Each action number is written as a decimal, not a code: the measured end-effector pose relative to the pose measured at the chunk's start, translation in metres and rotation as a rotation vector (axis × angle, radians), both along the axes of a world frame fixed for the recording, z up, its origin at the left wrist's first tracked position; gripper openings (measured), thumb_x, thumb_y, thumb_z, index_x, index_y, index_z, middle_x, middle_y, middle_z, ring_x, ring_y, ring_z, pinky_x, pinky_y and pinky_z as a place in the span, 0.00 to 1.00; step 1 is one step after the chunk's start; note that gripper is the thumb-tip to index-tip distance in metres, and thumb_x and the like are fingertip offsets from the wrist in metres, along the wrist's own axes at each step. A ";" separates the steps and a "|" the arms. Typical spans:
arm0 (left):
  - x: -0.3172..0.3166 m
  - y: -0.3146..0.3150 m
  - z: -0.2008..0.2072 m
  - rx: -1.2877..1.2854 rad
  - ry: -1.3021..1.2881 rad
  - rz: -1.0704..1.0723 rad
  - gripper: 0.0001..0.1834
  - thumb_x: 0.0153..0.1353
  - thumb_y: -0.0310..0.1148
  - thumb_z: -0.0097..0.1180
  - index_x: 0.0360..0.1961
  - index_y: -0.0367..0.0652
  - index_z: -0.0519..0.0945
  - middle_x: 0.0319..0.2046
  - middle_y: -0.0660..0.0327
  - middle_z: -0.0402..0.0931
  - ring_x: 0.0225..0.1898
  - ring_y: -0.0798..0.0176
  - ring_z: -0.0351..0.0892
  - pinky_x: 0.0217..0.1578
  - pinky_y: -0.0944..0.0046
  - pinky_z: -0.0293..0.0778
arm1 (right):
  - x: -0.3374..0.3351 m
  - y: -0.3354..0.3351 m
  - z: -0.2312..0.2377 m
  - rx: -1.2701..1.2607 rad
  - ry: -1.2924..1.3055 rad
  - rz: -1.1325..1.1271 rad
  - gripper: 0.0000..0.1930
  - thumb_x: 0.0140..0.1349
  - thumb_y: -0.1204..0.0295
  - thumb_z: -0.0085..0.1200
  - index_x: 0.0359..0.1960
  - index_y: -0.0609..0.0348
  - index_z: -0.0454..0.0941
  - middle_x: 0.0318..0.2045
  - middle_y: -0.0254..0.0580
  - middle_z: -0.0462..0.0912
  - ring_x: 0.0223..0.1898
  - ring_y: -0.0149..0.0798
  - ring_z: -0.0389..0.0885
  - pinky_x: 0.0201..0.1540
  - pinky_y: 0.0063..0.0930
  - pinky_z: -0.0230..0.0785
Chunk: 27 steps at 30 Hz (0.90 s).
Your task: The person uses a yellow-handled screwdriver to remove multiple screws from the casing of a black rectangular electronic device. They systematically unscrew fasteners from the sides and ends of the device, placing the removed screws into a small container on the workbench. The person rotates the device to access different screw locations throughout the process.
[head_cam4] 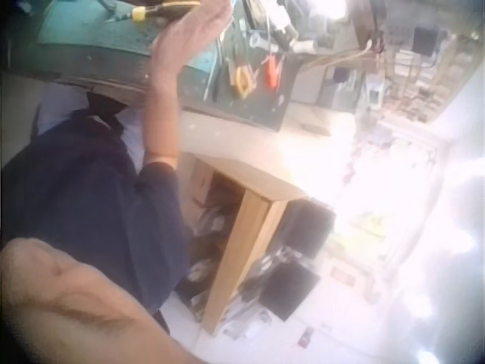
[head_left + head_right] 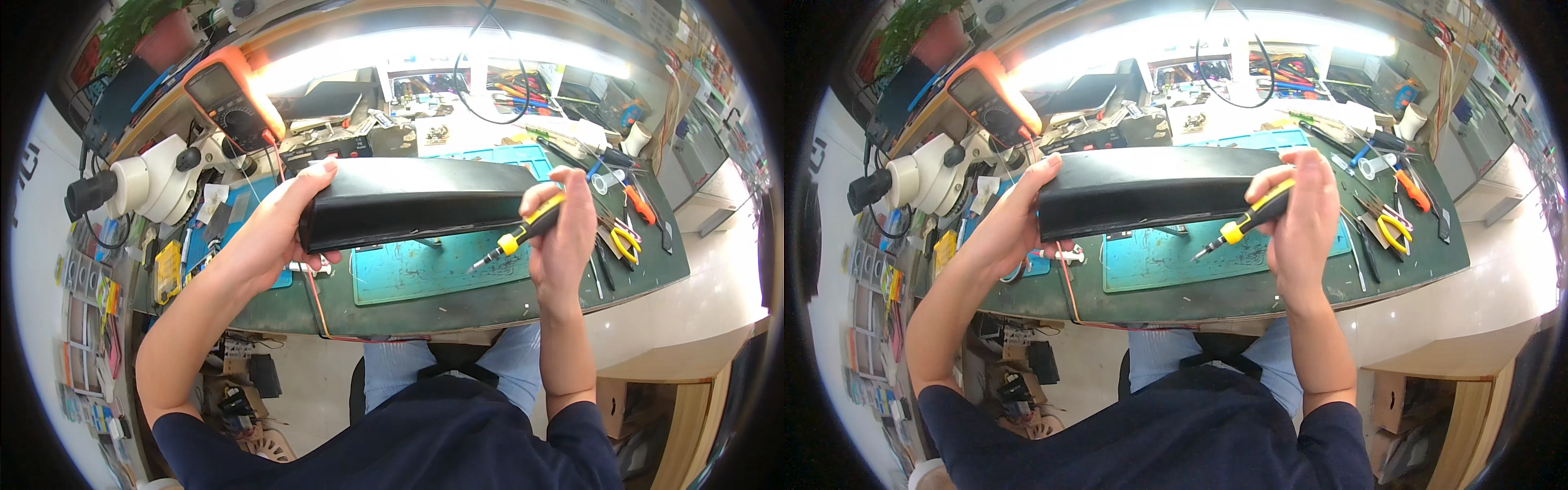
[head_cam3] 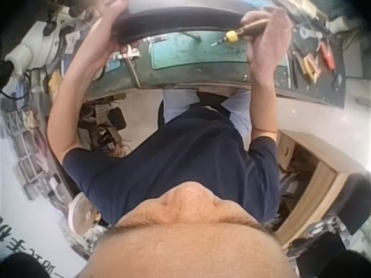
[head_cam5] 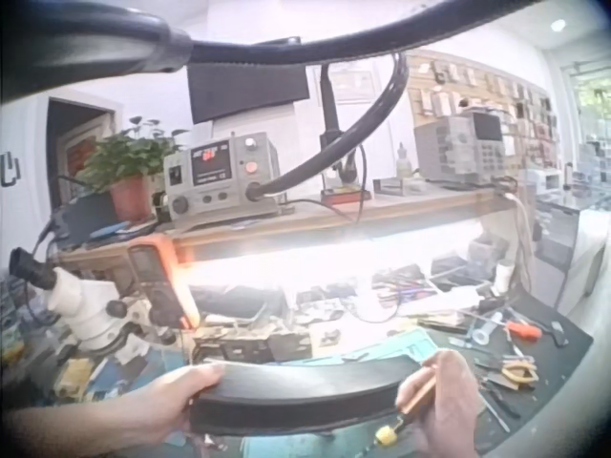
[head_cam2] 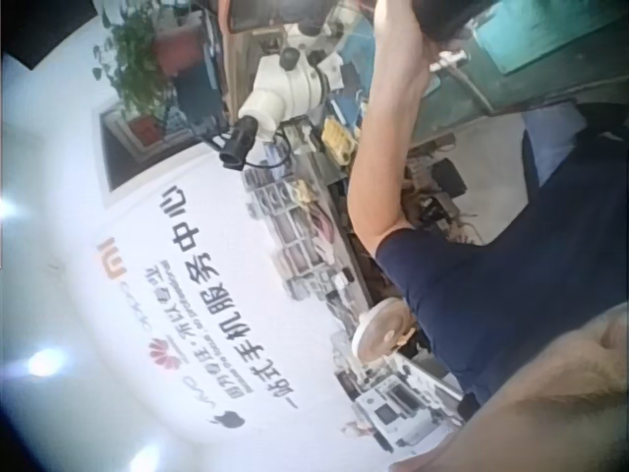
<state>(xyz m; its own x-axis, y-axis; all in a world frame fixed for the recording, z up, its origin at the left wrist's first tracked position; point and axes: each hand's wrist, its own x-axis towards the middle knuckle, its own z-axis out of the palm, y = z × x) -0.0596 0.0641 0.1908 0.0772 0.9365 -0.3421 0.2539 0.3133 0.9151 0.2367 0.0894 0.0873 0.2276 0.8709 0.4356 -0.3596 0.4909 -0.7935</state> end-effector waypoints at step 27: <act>-0.032 -0.003 -0.027 -0.077 -0.088 0.132 0.33 0.72 0.58 0.46 0.59 0.36 0.73 0.33 0.53 0.84 0.25 0.62 0.86 0.18 0.69 0.74 | -0.049 0.015 -0.004 0.027 -0.181 0.138 0.18 0.72 0.70 0.62 0.59 0.63 0.75 0.39 0.38 0.85 0.40 0.27 0.86 0.41 0.18 0.77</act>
<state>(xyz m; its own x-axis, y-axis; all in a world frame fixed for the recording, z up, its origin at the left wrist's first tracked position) -0.0921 0.0612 0.1642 -0.0120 0.9118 -0.4104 0.1254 0.4085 0.9041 0.1874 0.1043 0.0830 0.0235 0.8758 0.4821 -0.2776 0.4690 -0.8384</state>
